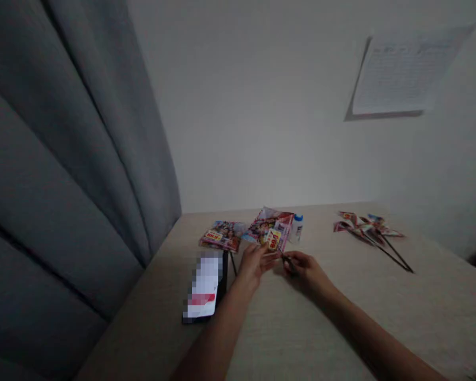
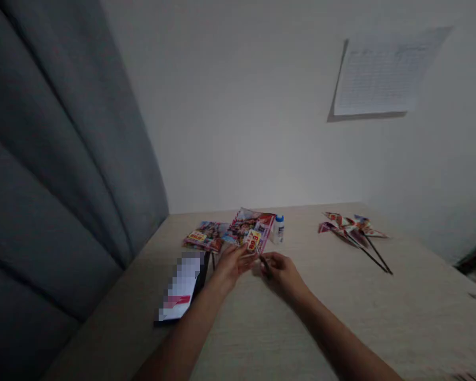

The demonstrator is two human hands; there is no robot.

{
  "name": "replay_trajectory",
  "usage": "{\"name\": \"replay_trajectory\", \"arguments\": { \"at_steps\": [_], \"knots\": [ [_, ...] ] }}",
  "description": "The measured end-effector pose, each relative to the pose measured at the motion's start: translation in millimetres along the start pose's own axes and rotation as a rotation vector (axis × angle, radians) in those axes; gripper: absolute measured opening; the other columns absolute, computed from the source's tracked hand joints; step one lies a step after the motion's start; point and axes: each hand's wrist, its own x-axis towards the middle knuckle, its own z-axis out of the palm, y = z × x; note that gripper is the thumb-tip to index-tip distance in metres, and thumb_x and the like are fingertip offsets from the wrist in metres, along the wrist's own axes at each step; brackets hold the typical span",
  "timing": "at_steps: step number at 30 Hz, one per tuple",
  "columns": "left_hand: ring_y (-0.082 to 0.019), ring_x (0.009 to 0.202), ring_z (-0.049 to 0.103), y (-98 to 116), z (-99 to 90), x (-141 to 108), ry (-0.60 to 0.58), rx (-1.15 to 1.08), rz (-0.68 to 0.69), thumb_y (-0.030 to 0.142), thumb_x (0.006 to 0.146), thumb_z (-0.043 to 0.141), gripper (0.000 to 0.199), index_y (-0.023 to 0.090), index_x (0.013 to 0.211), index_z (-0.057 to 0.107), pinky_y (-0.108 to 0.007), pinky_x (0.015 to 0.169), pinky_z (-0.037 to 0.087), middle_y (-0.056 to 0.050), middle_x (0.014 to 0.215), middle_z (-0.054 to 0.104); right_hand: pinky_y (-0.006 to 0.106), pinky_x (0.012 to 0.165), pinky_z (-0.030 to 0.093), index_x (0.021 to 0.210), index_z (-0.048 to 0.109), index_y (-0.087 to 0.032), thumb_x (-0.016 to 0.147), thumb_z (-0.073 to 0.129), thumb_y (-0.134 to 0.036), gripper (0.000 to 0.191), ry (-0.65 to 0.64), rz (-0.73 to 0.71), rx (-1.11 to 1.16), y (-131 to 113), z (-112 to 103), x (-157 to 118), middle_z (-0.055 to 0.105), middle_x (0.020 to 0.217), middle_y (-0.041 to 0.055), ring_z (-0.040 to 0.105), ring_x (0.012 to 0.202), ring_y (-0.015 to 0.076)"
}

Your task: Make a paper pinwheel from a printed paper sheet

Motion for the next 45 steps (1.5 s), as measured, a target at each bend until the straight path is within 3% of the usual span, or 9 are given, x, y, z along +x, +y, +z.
{"name": "replay_trajectory", "arguments": {
  "at_steps": [12,45],
  "knots": [
    [-0.022,0.07,0.075,2.1,0.1,0.2,-0.004,0.004,-0.005,0.021,0.08,0.073,0.022,0.016,0.092,0.055,-0.026,0.057,0.06,-0.007,0.08,0.074,0.027,0.06,0.042,0.094,0.067,-0.014,0.06,0.084,-0.053,0.055,-0.037,-0.003,-0.077,-10.1,1.5,-1.0,0.067,0.067,0.0028,0.057,0.06,0.014],
    [-0.021,0.069,0.075,2.3,-1.7,0.6,-0.003,0.006,-0.018,0.02,0.081,0.072,0.02,0.015,0.093,0.057,-0.026,0.056,0.06,-0.008,0.081,0.075,0.027,0.058,0.037,0.094,0.067,-0.013,0.061,0.083,-0.056,0.056,-0.06,-0.027,-0.094,-5.7,0.9,1.6,0.064,0.062,0.0009,0.052,0.057,0.0129]
  ]
}}
